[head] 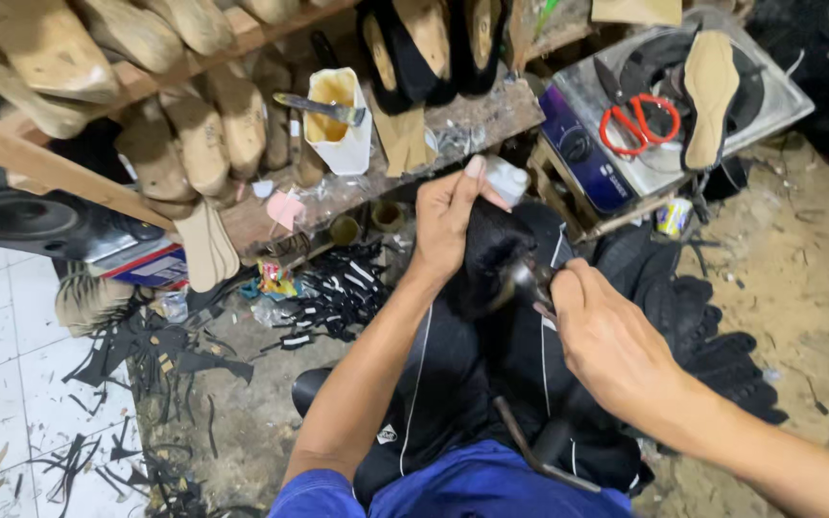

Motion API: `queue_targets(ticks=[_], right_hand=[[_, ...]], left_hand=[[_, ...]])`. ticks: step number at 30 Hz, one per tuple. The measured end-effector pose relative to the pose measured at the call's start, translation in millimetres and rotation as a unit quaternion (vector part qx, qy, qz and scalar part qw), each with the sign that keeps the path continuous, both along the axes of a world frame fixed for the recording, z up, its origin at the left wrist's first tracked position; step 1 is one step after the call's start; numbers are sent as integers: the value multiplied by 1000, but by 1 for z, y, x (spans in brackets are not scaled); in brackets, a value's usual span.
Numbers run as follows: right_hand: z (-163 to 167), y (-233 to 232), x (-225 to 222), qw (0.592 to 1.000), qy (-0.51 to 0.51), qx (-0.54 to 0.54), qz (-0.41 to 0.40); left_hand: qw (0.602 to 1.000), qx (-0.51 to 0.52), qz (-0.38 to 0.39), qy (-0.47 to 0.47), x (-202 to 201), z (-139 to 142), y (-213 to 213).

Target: The person sits in a shoe workshop and works black fabric shoe uppers over wooden shoe lasts. They pull and press the upper material around the last, then use a hammer and pincers to tap and secure the material along the sole edge, working on one shoe and then another.

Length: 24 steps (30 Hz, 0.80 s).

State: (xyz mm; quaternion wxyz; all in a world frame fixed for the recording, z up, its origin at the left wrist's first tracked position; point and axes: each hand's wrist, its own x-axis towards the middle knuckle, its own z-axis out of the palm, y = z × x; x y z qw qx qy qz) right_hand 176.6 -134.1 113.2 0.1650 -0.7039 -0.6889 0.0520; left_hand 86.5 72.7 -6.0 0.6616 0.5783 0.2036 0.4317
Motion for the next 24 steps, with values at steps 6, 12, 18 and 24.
queue_targets(ticks=[6, 12, 18, 24], right_hand=[[15, 12, -7, 998, -20, 40, 36], [17, 6, -4, 999, 28, -43, 11], [10, 13, -4, 999, -24, -17, -12], [4, 13, -7, 994, -44, -94, -42]], left_hand=[[985, 70, -98, -125, -5, 46, 12], [996, 34, -31, -75, -11, 41, 6], [995, 46, -16, -84, -2, 32, 14], [996, 55, -10, -64, 5, 18, 14]])
